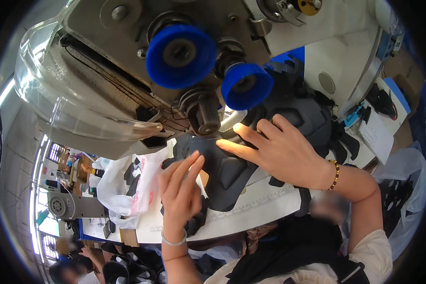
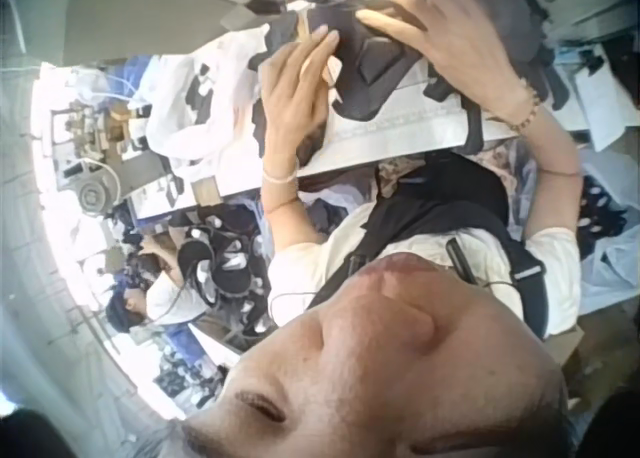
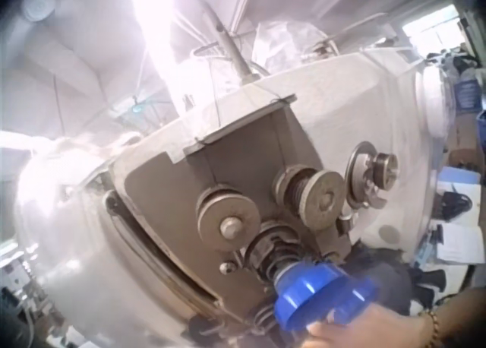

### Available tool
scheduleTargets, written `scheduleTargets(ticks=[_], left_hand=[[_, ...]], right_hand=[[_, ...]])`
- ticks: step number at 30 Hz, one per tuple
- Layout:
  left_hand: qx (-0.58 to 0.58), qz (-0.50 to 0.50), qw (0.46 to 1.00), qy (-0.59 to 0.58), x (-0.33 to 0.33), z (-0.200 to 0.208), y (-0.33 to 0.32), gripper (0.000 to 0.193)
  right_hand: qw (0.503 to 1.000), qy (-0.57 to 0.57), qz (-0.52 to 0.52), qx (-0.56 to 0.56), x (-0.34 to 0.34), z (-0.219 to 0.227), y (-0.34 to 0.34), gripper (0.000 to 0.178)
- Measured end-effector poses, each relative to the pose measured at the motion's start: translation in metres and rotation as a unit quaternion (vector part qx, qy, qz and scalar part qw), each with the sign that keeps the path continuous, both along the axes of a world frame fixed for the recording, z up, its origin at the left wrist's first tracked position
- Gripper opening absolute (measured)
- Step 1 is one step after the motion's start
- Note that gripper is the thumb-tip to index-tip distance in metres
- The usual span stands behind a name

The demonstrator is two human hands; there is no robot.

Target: The person aligns fabric pieces together and feeds them through an industrial sewing machine, stitching the edges together by hand.

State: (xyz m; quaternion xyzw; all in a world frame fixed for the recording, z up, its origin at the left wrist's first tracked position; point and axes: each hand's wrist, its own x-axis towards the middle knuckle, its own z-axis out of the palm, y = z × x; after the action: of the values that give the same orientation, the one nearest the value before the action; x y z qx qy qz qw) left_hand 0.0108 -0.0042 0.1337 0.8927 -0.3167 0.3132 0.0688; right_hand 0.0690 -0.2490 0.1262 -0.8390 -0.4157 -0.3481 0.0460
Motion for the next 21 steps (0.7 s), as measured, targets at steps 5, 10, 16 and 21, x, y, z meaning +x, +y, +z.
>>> scheduleTargets(ticks=[5, 10, 16, 21], left_hand=[[0.068, -0.031, 0.995, -0.061, 0.021, -0.005, -0.016, 0.047], [-0.036, -0.029, 0.994, -0.100, 0.024, -0.017, -0.017, 0.039], [-0.080, -0.032, 0.994, -0.063, 0.023, -0.017, -0.016, 0.041], [-0.074, -0.039, 0.996, -0.044, 0.022, -0.017, -0.015, 0.040]], right_hand=[[1.000, -0.024, 0.000, 0.010, -0.003, -0.001, 0.001, 0.050], [0.997, -0.044, 0.013, 0.064, 0.001, -0.012, -0.001, 0.042], [0.994, -0.074, 0.015, 0.074, 0.001, -0.017, -0.003, 0.038], [0.994, -0.078, 0.016, 0.073, 0.000, -0.021, -0.005, 0.038]])
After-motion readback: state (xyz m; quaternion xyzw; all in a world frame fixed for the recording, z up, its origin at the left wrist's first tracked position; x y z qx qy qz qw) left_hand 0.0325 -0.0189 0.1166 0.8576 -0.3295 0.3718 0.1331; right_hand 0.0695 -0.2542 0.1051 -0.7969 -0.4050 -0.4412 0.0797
